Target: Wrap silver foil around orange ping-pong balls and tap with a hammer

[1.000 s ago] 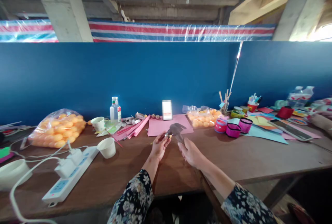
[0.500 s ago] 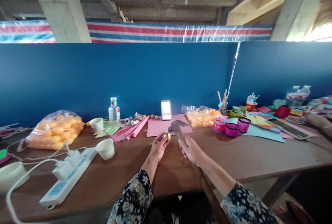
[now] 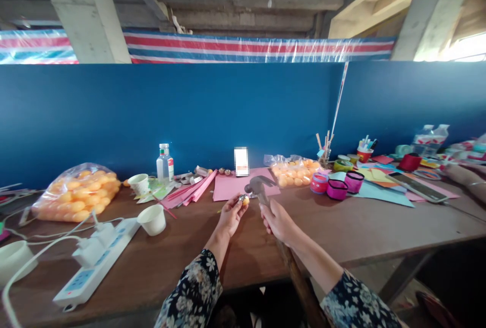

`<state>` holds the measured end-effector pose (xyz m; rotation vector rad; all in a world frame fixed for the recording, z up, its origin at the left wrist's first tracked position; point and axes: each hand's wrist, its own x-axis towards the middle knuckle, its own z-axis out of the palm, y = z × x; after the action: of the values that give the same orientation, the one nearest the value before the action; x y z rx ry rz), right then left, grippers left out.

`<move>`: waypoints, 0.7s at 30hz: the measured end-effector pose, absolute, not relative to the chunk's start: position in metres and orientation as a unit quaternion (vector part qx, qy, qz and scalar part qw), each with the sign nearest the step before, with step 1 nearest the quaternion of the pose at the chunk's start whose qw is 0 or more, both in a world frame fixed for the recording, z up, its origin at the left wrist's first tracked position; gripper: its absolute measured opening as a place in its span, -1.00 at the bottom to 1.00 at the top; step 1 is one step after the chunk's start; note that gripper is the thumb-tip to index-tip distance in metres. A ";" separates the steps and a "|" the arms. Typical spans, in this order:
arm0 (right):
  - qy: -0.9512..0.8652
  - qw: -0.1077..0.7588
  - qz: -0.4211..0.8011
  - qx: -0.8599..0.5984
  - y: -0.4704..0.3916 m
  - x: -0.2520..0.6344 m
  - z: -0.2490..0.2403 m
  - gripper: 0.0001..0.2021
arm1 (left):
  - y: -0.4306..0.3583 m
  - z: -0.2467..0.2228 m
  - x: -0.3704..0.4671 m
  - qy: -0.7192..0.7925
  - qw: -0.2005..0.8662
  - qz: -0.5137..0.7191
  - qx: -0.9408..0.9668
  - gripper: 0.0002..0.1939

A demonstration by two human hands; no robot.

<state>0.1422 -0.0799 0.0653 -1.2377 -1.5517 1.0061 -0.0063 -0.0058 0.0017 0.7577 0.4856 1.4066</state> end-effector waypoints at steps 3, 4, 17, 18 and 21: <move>-0.646 0.407 0.393 -0.512 -0.080 0.141 0.064 -0.78 | -0.007 0.003 -0.006 0.213 0.678 0.616 0.342 -0.68; -0.651 0.399 0.390 -0.515 -0.079 0.141 0.063 -0.79 | -0.007 0.004 -0.006 0.214 0.680 0.613 0.341 -0.69; -0.647 0.407 0.411 -0.497 -0.077 0.143 0.060 -0.83 | -0.007 0.009 -0.007 0.253 0.666 0.625 0.319 -0.63; -0.647 0.404 0.413 -0.498 -0.078 0.144 0.061 -0.83 | -0.008 0.009 -0.007 0.252 0.666 0.625 0.318 -0.63; -0.642 0.397 0.415 -0.508 -0.081 0.147 0.064 -0.81 | -0.007 0.007 -0.007 0.246 0.670 0.624 0.318 -0.61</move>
<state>0.1470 -0.0814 0.0644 -1.2865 -1.6265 1.0524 -0.0072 -0.0069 0.0069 0.7159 0.5547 1.4066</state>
